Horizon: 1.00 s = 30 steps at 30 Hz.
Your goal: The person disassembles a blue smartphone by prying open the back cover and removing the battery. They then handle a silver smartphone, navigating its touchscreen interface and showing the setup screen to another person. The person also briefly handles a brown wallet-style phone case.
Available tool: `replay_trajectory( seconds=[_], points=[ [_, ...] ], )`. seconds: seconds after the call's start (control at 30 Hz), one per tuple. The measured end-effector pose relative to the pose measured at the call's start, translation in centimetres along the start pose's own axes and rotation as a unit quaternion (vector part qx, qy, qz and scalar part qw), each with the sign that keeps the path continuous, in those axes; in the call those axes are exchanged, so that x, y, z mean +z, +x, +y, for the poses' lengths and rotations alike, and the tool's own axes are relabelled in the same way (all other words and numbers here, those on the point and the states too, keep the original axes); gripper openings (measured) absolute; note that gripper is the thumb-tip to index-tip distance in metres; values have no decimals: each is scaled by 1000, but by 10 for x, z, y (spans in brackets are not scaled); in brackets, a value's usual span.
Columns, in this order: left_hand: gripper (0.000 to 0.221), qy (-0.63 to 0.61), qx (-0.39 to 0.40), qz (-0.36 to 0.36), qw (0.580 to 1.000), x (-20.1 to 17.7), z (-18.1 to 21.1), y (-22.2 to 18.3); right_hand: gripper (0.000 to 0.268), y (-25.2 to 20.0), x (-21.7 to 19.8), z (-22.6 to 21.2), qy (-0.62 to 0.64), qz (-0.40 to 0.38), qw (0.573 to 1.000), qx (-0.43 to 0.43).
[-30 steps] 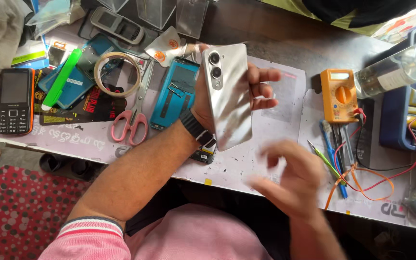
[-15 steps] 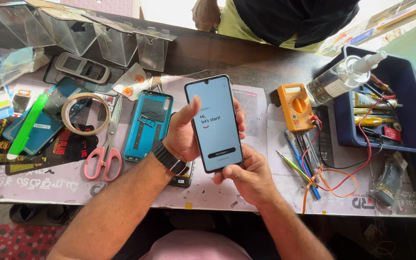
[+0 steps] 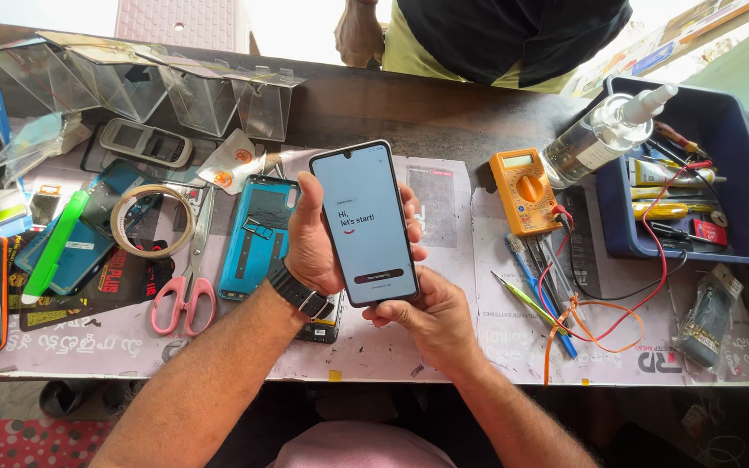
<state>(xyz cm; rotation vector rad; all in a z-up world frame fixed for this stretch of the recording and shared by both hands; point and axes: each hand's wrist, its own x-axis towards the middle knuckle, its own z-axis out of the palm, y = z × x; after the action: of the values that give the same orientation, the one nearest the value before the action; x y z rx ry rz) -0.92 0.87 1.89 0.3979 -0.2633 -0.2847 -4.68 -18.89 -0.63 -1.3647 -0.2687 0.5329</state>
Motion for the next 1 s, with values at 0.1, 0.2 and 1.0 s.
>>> replay_trajectory(
  seconds=[0.1,0.2,1.0],
  points=[
    [109,-35,-10,-12,999,-3,0,0,29,-4,2,-1,-164,22,982,-86],
    [109,-60,-10,-35,998,-6,-2,0,33,-5,5,-4,-313,53,922,-221],
    [101,-5,-13,-44,999,1,4,1,47,-2,8,-1,-350,146,896,-233]
  ],
)
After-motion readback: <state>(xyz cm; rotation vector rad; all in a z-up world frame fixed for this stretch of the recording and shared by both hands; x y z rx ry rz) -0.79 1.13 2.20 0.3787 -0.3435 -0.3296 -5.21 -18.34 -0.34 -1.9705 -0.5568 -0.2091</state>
